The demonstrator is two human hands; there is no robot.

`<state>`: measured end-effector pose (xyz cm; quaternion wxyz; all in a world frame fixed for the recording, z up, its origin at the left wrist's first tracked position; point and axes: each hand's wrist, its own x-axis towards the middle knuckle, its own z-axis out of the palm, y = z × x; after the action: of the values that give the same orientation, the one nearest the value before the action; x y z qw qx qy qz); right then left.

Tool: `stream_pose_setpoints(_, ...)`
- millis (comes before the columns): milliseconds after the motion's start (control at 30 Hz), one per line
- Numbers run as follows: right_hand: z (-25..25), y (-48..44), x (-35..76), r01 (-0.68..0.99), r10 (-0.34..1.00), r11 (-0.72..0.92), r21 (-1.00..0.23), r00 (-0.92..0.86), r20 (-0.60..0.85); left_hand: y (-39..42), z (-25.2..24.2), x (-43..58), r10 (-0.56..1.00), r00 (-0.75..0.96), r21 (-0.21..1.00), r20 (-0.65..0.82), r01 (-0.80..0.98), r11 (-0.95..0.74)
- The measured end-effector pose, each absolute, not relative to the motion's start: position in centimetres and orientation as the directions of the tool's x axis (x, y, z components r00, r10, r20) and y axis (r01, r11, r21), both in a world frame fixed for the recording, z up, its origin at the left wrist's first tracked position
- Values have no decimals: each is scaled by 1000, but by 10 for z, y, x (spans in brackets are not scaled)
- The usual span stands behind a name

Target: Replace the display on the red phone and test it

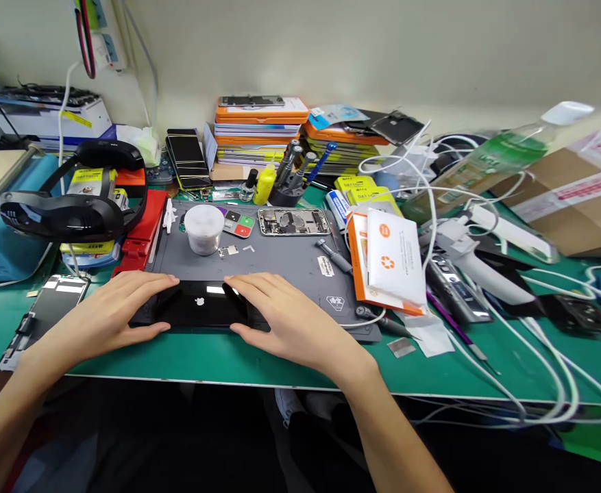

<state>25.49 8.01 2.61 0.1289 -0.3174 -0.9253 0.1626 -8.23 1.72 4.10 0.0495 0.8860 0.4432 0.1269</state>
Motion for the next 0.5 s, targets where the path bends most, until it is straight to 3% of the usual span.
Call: stream_pose_setpoints(500, 29, 79, 255, 547, 626, 753, -365, -766, 144, 17, 37, -86, 811, 565, 203, 148, 786, -584)
